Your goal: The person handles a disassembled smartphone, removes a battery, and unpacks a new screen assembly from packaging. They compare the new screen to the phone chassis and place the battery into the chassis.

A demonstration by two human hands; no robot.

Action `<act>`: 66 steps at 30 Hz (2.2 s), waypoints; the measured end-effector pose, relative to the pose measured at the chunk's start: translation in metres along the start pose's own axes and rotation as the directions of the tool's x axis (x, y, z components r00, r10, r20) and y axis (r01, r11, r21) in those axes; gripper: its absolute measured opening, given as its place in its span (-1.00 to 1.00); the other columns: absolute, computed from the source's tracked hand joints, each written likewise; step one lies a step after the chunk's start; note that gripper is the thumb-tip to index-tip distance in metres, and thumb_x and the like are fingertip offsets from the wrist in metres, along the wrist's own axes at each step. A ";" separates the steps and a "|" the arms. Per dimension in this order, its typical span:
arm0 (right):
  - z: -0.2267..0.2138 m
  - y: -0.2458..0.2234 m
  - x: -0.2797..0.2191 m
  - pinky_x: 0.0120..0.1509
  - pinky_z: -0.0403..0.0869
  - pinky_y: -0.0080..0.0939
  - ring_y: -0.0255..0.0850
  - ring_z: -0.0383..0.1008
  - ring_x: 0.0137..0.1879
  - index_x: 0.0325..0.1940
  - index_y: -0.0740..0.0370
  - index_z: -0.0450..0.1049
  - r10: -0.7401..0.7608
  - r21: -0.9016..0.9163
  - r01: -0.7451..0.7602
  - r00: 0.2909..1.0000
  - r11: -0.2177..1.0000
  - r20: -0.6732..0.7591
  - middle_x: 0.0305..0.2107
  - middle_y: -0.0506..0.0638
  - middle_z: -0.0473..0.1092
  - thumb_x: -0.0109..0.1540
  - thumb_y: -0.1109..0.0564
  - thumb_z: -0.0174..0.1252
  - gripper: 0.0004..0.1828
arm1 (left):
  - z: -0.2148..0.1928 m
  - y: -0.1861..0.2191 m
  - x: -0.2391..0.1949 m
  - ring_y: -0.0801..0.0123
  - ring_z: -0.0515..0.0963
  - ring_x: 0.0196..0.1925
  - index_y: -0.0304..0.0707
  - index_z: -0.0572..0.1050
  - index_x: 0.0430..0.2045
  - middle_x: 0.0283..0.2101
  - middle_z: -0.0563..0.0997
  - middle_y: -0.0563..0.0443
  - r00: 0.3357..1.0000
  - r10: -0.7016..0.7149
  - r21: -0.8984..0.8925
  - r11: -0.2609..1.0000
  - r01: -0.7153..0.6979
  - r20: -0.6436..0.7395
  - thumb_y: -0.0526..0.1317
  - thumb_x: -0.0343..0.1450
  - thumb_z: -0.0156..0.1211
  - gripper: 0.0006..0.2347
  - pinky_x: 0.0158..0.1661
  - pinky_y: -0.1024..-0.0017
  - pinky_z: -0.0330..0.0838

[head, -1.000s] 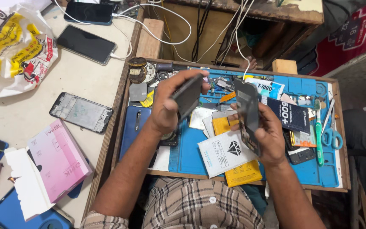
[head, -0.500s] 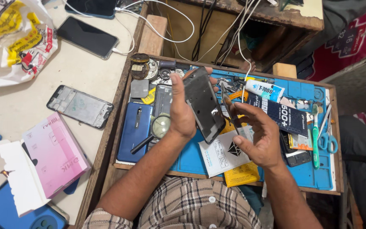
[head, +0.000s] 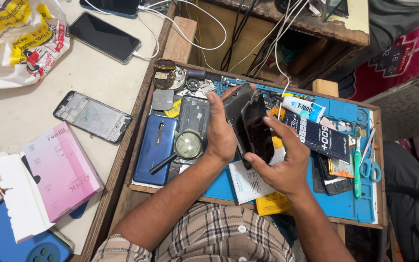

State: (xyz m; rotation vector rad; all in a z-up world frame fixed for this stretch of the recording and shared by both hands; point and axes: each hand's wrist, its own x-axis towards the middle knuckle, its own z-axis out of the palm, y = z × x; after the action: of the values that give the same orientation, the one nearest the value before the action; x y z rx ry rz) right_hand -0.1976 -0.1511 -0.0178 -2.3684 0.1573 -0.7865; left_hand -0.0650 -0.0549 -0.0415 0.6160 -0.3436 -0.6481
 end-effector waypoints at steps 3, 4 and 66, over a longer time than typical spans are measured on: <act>0.006 -0.004 0.004 0.39 0.49 0.00 0.10 0.50 0.32 0.31 0.25 0.41 -0.062 -0.103 0.061 0.998 0.993 -0.010 0.24 0.25 0.41 0.04 -0.11 0.52 -0.16 | -0.003 -0.004 -0.001 0.34 0.56 0.07 -0.38 0.41 0.15 -0.01 0.58 -0.06 1.000 0.014 0.046 0.999 -0.013 -0.009 0.37 0.52 -0.51 -0.24 0.19 0.36 0.43; 0.008 -0.005 0.006 0.39 0.49 0.01 0.12 0.50 0.32 0.30 0.23 0.41 -0.069 -0.110 0.068 0.998 0.992 -0.008 0.25 0.25 0.40 0.04 -0.13 0.52 -0.16 | -0.004 -0.005 -0.002 0.34 0.56 0.07 -0.39 0.41 0.15 -0.01 0.58 -0.06 1.000 0.020 0.051 0.999 -0.020 0.006 0.37 0.53 -0.51 -0.24 0.19 0.36 0.43; -0.056 0.079 -0.104 0.30 0.48 -0.10 -0.09 0.52 0.12 0.36 0.43 0.29 0.647 0.947 -0.222 0.762 0.232 0.020 0.03 0.19 0.46 0.46 0.15 -0.16 -0.57 | -0.049 0.009 0.029 0.00 0.40 -0.03 -0.41 0.53 -0.06 -0.10 0.44 -0.25 0.915 -0.012 0.811 -0.459 -0.363 0.403 0.45 0.10 0.34 -0.17 -0.01 0.08 0.33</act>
State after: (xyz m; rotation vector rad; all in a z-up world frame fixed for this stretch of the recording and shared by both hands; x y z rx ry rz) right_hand -0.3082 -0.2122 -0.0823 -0.9322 0.4255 -0.7350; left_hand -0.0160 -0.0473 -0.0701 2.2723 -1.3572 0.2739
